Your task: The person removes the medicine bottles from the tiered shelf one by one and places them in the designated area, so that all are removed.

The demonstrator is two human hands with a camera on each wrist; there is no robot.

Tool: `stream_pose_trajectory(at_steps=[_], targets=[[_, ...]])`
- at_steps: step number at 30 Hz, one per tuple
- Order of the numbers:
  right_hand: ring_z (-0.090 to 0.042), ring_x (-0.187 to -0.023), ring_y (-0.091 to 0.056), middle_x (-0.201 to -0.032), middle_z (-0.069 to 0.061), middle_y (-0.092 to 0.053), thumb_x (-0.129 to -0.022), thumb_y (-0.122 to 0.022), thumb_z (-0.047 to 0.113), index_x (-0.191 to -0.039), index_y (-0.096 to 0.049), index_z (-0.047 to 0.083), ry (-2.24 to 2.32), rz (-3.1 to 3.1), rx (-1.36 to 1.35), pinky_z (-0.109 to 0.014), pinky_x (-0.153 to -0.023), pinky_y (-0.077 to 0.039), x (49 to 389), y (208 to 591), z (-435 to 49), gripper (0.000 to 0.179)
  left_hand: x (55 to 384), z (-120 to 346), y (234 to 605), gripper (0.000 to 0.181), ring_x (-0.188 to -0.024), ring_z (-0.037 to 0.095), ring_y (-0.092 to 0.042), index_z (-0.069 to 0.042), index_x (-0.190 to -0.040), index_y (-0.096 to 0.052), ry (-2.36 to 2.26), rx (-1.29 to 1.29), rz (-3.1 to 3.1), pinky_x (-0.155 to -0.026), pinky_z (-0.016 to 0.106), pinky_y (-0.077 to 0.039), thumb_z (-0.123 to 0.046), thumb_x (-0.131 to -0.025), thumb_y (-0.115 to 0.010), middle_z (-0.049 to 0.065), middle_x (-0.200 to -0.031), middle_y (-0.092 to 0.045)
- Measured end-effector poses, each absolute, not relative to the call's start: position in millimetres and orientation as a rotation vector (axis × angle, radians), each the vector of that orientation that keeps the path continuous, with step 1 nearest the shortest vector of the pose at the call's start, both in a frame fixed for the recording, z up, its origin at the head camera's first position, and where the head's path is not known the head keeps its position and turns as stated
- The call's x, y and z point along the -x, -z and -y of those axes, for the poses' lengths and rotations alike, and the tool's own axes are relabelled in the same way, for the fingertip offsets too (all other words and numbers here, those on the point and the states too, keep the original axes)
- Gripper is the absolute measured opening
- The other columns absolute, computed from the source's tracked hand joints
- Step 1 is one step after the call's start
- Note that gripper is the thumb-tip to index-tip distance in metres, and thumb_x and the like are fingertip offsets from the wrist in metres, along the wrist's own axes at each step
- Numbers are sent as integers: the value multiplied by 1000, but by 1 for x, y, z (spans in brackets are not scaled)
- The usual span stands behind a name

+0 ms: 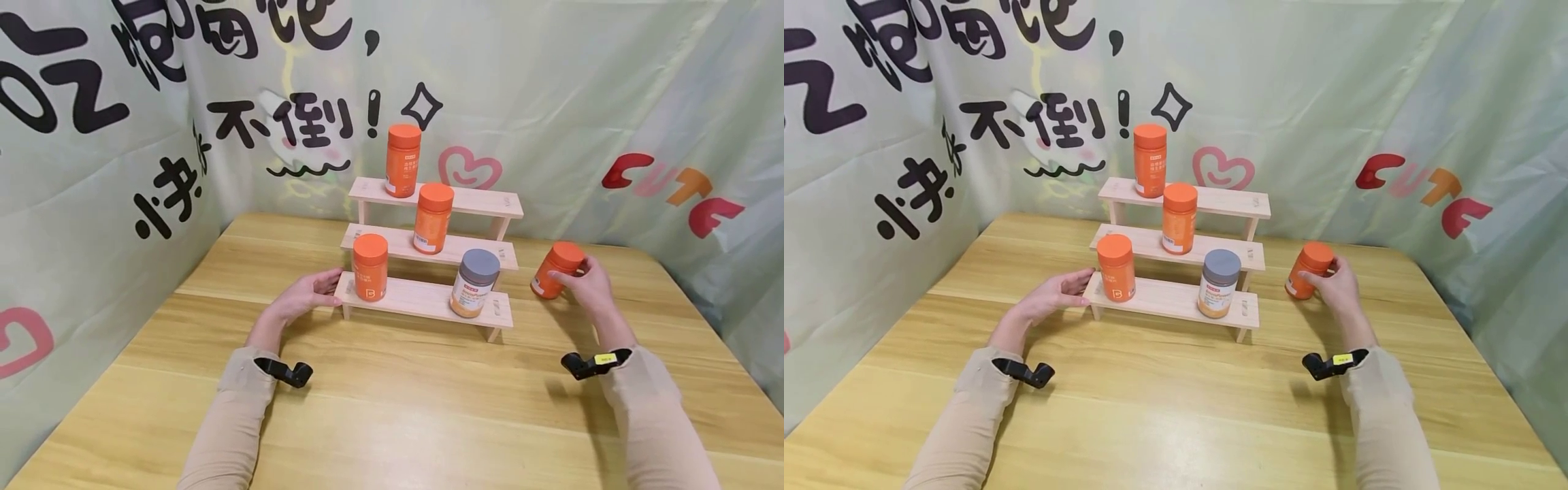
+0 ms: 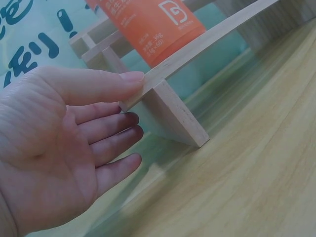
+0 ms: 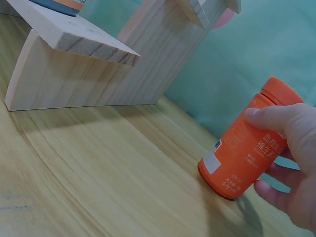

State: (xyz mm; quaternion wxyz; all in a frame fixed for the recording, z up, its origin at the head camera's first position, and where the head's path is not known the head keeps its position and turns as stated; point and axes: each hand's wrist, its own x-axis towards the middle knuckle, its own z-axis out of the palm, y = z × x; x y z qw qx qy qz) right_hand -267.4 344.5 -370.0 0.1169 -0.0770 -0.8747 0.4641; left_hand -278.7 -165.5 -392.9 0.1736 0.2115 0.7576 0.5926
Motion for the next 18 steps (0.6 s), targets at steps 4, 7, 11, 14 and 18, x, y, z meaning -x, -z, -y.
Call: stream_pose_trajectory(at_steps=[4, 7, 11, 14, 18], targets=[[4, -86, -43, -129, -25, -41, -89, -61, 19, -137, -29, -11, -1392, 2605, 150, -12, -72, -43, 264, 366, -348, 65, 279, 165, 393, 77, -136, 35, -20, 7, -144, -18, -1686, -609, -2140, -111, 43, -17, -3, -83, -63, 22, -149, -19], [8, -83, -43, -127, -21, -41, -90, -59, 18, -139, -25, -12, -1483, 2605, 113, -11, -69, -46, 260, 360, -351, 67, 279, 165, 395, 77, -136, 35, -21, 7, -144, -18, -1687, -617, -2135, -111, 43, -18, -3, -83, -63, 22, -149, -19], [10, -81, -48, -112, -1, -49, -90, -61, 17, -140, -24, -10, -1674, 2511, 93, -10, -71, -48, 256, 349, -357, 68, 280, 165, 394, 77, -136, 35, -21, 7, -144, -17, -1691, -618, -2132, -111, 43, -18, -3, -82, -63, 22, -149, -19], [10, -80, -52, -99, 13, -50, -88, -62, 12, -129, -42, 3, -1824, 2379, 49, -8, -69, -48, 255, 339, -363, 47, 280, 166, 394, 78, -136, 35, -21, 6, -144, -18, -1690, -611, -2136, -111, 43, -18, -4, -82, -64, 22, -149, -19], [8, -79, -56, -94, 16, -56, -87, -64, 10, -106, -49, 20, -1909, 2268, -3, -8, -68, -48, 253, 325, -365, 26, 279, 166, 393, 78, -136, 35, -21, 7, -144, -18, -1681, -611, -2148, -111, 44, -18, -5, -82, -64, 22, -149, -19]])
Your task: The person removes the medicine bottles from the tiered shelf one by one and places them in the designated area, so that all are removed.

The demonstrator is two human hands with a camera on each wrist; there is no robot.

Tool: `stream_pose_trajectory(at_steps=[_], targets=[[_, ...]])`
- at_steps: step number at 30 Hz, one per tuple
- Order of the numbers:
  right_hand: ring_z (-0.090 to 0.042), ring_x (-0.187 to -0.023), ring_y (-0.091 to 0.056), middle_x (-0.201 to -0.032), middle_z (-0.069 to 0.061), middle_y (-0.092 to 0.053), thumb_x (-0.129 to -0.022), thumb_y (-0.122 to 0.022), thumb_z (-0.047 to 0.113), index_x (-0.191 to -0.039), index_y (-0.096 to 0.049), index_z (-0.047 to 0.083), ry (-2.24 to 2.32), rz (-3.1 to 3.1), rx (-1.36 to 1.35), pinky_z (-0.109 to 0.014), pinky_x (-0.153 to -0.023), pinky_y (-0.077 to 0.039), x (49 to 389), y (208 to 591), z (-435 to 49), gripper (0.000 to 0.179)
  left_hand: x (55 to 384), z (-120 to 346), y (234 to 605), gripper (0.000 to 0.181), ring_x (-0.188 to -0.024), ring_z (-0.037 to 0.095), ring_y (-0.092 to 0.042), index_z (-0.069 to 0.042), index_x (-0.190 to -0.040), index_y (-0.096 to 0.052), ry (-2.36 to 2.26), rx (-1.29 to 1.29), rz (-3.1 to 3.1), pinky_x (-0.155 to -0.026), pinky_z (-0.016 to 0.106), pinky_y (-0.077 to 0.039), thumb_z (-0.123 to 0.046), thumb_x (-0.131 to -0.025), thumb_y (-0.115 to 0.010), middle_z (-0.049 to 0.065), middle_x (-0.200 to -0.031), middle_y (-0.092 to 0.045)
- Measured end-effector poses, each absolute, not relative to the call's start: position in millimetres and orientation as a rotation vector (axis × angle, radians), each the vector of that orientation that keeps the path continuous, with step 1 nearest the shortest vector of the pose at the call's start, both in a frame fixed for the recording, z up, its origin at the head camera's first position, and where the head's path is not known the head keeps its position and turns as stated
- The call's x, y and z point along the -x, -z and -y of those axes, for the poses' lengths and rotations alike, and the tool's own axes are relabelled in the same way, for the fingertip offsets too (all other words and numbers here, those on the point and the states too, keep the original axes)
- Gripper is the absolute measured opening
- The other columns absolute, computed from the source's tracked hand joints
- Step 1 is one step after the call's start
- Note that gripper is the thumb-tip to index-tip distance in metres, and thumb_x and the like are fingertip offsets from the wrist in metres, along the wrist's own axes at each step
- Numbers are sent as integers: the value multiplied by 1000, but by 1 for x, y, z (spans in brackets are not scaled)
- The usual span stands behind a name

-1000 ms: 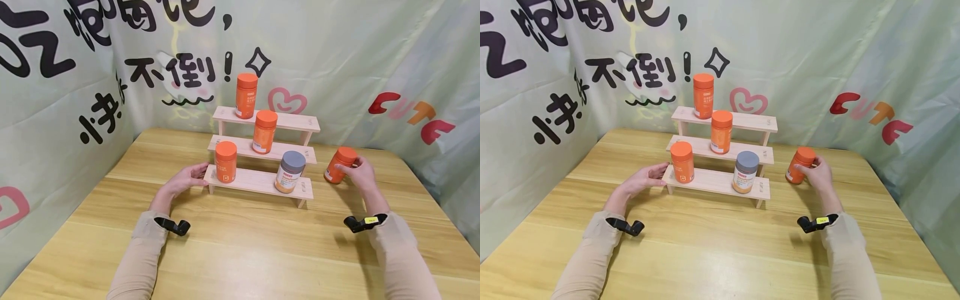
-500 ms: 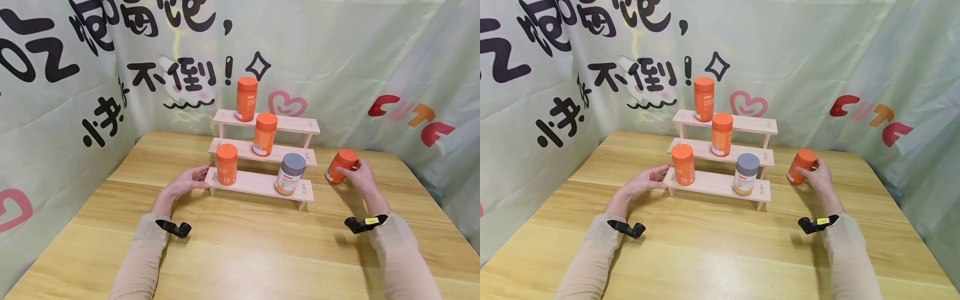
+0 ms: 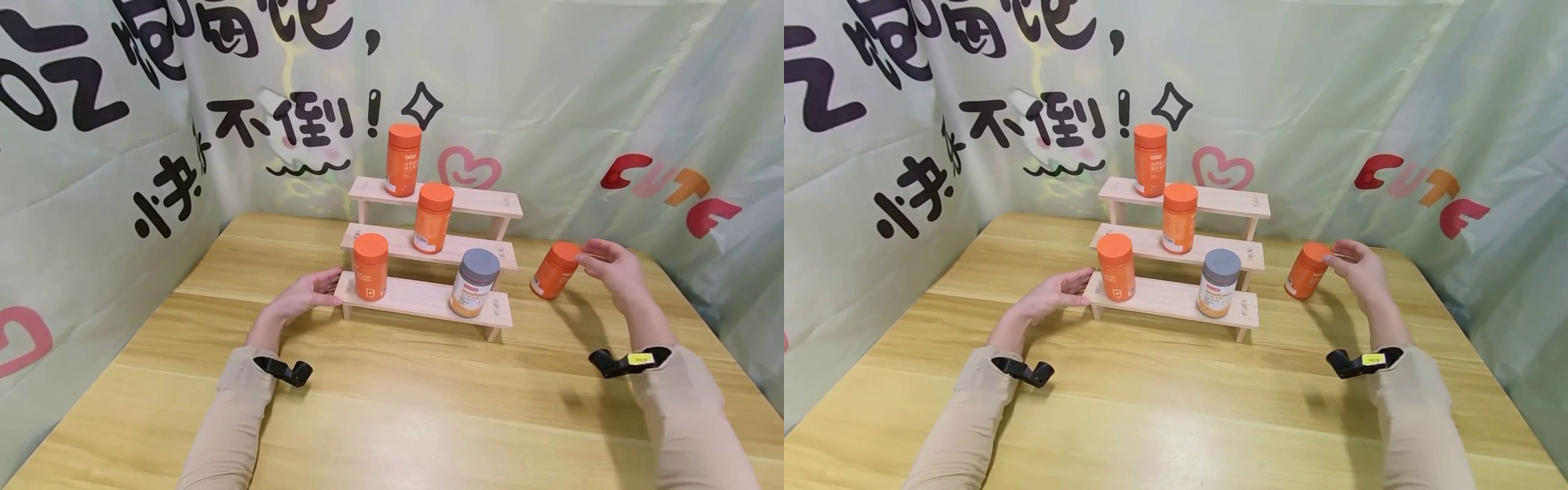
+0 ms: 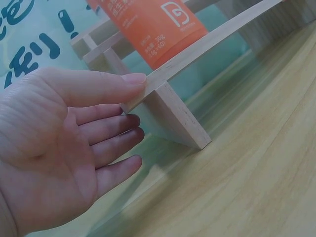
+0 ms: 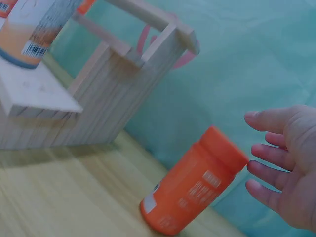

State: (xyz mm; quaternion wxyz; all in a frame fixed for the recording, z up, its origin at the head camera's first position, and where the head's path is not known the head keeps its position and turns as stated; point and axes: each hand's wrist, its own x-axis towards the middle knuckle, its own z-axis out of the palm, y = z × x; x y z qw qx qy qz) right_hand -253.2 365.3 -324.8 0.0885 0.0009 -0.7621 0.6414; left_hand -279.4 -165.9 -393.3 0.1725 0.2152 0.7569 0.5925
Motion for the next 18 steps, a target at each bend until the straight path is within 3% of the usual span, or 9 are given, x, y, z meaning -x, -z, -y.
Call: stream_pose_trajectory(at_steps=[5, 11, 18], targets=[[8, -80, -58, -90, 20, -59, -87, -64, 17, -110, -50, 20, -1823, 2328, -1, -7, -68, -47, 252, 301, -360, 27, 278, 166, 393, 77, -136, 35, -22, 6, -144, -19, -1675, -607, -2153, -111, 44, -19, -4, -82, -64, 22, -149, -20], [9, -82, -55, -91, 28, -55, -89, -60, 29, -136, -38, 2, -1560, 2525, 8, -6, -70, -46, 256, 272, -349, 58, 278, 166, 394, 78, -136, 35, -22, 6, -144, -19, -1677, -595, -2146, -111, 43, -19, -4, -82, -64, 23, -149, -20], [6, -88, -56, -100, 18, -56, -87, -62, 35, -141, -35, 2, -1557, 2533, -33, -8, -73, -48, 272, 238, -323, 69, 280, 166, 393, 77, -136, 36, -21, 7, -144, -18, -1684, -614, -2145, -111, 44, -18, -3, -83, -63, 23, -149, -19]])
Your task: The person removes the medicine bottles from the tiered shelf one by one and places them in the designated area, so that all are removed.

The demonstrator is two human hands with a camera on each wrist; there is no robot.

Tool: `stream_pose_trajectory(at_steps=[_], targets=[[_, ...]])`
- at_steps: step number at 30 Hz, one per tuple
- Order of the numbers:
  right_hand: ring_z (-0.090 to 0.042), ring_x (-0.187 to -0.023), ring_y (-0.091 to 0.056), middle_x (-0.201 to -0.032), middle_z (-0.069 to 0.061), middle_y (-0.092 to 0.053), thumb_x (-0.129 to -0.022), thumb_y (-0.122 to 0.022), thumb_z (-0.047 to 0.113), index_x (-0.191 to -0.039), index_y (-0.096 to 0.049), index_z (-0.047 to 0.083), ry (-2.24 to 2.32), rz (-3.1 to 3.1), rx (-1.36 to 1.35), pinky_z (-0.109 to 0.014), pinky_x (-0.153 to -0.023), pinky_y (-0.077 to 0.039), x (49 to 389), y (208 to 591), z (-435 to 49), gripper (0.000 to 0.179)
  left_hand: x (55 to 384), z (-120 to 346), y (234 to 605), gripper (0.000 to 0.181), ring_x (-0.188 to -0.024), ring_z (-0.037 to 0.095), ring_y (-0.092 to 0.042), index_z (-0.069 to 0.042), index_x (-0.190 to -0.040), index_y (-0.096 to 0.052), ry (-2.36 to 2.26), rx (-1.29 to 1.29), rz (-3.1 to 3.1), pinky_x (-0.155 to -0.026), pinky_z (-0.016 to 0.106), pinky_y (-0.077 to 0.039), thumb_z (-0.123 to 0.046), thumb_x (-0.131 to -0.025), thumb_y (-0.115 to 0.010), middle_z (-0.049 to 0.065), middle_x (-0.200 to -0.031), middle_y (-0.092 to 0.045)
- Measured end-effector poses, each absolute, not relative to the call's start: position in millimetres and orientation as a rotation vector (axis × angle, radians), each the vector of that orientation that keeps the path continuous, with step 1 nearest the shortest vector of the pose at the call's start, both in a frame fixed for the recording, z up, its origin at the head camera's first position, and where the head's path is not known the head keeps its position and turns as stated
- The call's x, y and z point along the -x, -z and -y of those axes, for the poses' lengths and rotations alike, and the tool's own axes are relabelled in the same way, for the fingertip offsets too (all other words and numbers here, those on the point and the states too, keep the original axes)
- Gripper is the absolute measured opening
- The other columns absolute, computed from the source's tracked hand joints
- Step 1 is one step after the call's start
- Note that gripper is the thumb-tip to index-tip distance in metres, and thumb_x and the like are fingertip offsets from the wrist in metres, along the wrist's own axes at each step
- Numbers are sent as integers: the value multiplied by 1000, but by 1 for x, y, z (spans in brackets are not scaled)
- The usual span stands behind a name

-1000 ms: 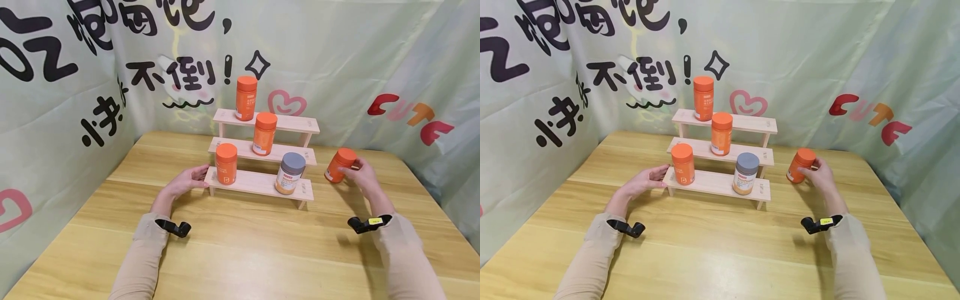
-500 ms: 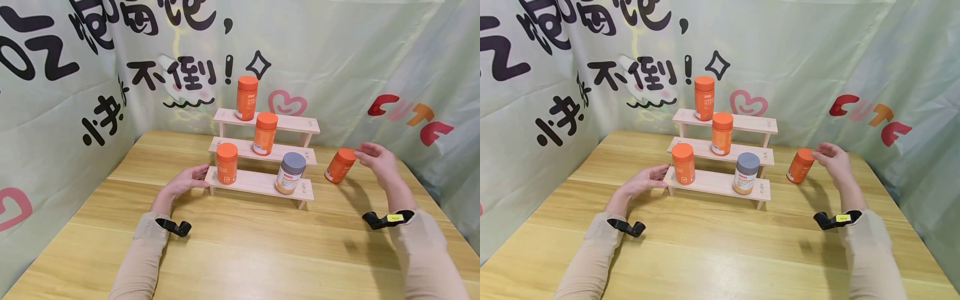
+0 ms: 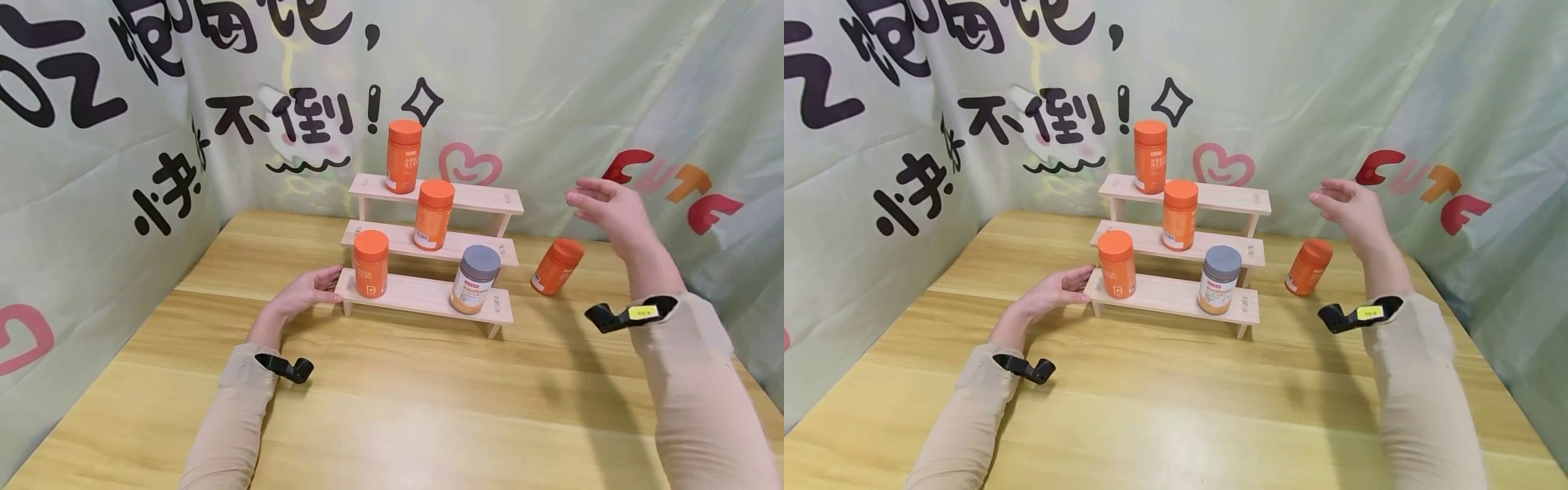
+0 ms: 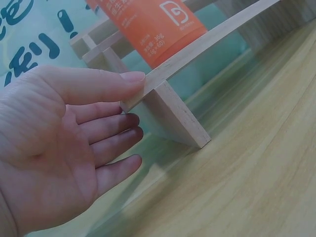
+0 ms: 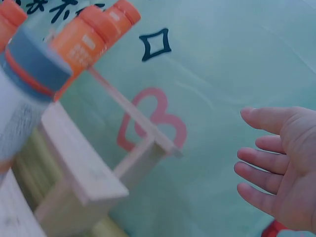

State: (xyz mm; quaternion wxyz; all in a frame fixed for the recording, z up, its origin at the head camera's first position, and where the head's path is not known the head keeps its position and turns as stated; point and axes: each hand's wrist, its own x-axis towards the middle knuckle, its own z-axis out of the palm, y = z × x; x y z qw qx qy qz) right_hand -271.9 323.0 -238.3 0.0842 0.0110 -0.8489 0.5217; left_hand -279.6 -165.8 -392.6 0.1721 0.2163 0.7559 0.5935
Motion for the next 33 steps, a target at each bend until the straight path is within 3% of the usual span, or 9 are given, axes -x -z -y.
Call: stream_pose_trajectory(at_steps=[9, 17, 21, 26, 33], targets=[[-8, -106, -51, -127, -5, -49, -85, -64, 35, -143, -34, 5, -1608, 2530, -100, -20, -92, -45, 292, 210, -274, 71, 279, 167, 389, 77, -137, 34, -20, 7, -144, -19, -1692, -606, -2142, -112, 43, -17, -1, -82, -64, 22, -149, -18], [-18, -117, -48, -135, -15, -46, -89, -62, 26, -143, -32, 3, -1683, 2513, -246, -34, -102, -38, 309, 193, -224, 66, 280, 166, 393, 76, -135, 37, -22, 8, -143, -19, -1684, -631, -2153, -111, 45, -19, -3, -83, -63, 24, -148, -20], [-21, -114, -50, -136, -17, -46, -89, -62, 25, -143, -33, 3, -1640, 2546, -279, -34, -99, -41, 315, 192, -202, 65, 280, 165, 394, 75, -135, 36, -23, 8, -143, -19, -1683, -630, -2156, -110, 44, -20, -4, -84, -63, 24, -148, -20], [-22, -111, -52, -136, -17, -46, -88, -62, 27, -143, -33, 4, -1624, 2584, -299, -29, -86, -47, 321, 193, -177, 66, 279, 165, 395, 76, -135, 36, -23, 8, -143, -19, -1680, -623, -2157, -111, 44, -20, -4, -83, -64, 23, -148, -20], [-24, -120, -47, -138, -11, -46, -87, -64, 28, -145, -31, 8, -1711, 2607, -231, -39, -101, -40, 331, 190, -147, 70, 279, 166, 394, 75, -135, 36, -24, 8, -143, -20, -1685, -616, -2164, -110, 44, -21, -3, -83, -63, 23, -148, -21]])
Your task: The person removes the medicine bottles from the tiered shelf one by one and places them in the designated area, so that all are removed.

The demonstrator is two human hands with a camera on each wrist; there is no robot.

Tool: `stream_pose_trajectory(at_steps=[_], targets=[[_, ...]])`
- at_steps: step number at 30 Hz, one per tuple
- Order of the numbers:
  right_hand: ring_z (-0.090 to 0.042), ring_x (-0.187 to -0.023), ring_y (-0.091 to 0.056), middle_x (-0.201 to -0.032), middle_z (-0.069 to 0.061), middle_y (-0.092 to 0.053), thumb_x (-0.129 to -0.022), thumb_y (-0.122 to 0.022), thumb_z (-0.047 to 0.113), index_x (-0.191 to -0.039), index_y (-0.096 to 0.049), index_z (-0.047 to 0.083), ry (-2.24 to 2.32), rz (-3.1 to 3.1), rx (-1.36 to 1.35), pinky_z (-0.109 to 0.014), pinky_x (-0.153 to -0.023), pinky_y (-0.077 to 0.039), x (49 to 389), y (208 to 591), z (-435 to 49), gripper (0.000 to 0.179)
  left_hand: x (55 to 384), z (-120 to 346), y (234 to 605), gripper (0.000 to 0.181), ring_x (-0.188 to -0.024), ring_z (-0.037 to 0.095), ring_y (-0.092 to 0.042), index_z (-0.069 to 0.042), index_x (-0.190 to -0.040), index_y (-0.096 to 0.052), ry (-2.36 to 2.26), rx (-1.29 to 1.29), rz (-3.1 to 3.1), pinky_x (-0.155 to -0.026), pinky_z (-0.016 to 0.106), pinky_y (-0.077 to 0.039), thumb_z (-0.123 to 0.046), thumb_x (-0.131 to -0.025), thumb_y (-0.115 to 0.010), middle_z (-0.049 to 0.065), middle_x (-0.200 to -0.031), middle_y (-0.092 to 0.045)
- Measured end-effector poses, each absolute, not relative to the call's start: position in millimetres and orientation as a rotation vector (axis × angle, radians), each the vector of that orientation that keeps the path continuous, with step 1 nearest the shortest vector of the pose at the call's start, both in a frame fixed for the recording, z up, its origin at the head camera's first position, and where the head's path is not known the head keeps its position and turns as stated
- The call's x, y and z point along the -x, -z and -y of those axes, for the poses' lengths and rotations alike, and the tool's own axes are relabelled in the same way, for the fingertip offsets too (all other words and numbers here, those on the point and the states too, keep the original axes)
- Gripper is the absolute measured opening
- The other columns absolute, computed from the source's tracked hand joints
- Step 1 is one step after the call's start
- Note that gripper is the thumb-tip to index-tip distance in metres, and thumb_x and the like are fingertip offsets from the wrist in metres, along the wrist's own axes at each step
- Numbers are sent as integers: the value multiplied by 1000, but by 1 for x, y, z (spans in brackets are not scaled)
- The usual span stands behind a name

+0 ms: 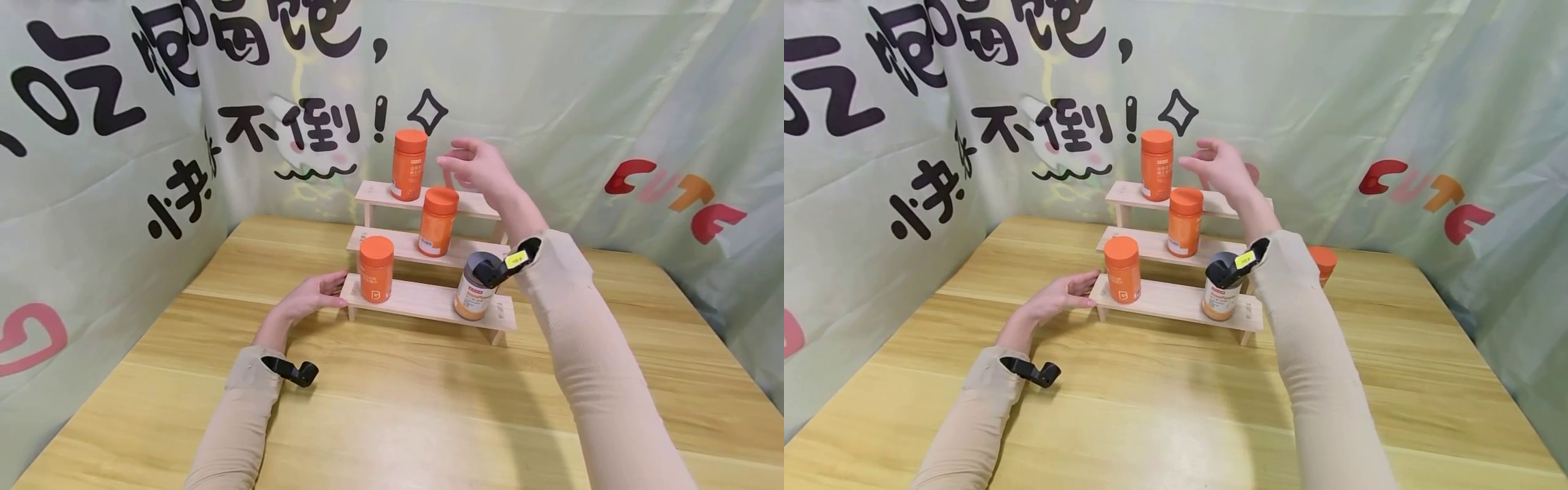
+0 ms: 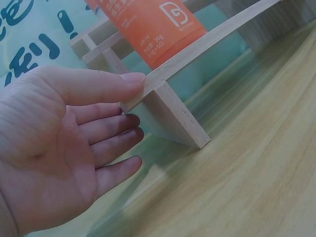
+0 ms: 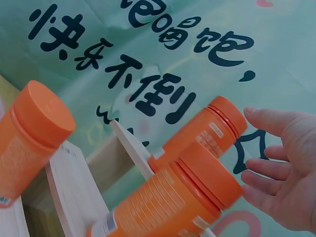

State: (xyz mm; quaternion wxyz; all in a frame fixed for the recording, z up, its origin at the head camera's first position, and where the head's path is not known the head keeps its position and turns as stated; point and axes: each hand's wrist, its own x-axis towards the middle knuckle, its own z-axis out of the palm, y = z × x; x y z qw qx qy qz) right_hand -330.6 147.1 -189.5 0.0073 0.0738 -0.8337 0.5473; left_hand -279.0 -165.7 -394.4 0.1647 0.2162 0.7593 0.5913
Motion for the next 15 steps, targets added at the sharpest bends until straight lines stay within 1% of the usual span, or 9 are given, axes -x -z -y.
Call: stream_pose_trajectory(at_steps=[2, 3, 6, 9, 10, 11, 15], targets=[[-22, -122, -45, -138, -10, -45, -87, -64, 29, -145, -30, 10, -1704, 2616, -216, -39, -103, -37, 333, 189, -142, 70, 279, 165, 395, 75, -135, 36, -23, 8, -143, -20, -1689, -620, -2161, -110, 43, -20, -3, -83, -63, 23, -148, -21], [-22, -116, -50, -138, -9, -45, -86, -64, 30, -145, -31, 10, -1699, 2616, -218, -37, -101, -38, 335, 189, -139, 70, 280, 165, 395, 75, -135, 36, -23, 8, -143, -19, -1689, -622, -2161, -111, 43, -20, -3, -83, -63, 23, -148, -21], [-19, -114, -49, -138, -8, -45, -86, -64, 31, -145, -31, 12, -1671, 2632, -213, -33, -99, -39, 339, 188, -130, 70, 280, 165, 395, 75, -136, 35, -23, 7, -144, -20, -1688, -615, -2163, -111, 43, -19, -3, -83, -63, 22, -149, -21], [-21, -114, -48, -137, -8, -45, -86, -64, 30, -145, -31, 12, -1664, 2644, -184, -31, -97, -41, 344, 190, -122, 70, 280, 166, 395, 75, -135, 35, -23, 7, -144, -20, -1683, -620, -2167, -111, 43, -19, -3, -83, -63, 23, -149, -21], [-20, -121, -44, -138, -8, -45, -86, -64, 29, -145, -31, 12, -1657, 2656, -166, -32, -100, -39, 346, 191, -120, 69, 280, 166, 395, 75, -135, 36, -23, 7, -144, -19, -1681, -624, -2167, -111, 44, -19, -3, -84, -62, 23, -148, -20], [-22, -122, -43, -138, -8, -45, -86, -64, 29, -145, -31, 13, -1647, 2670, -153, -33, -101, -39, 348, 192, -117, 69, 280, 166, 395, 75, -135, 36, -23, 7, -144, -19, -1681, -620, -2168, -111, 44, -19, -3, -83, -63, 23, -148, -21], [-22, -120, -45, -135, -9, -46, -86, -64, 29, -145, -30, 13, -1601, 2703, -133, -33, -100, -39, 352, 196, -109, 70, 280, 166, 396, 74, -135, 35, -24, 6, -144, -21, -1683, -603, -2168, -110, 44, -20, -3, -83, -63, 22, -148, -22]])
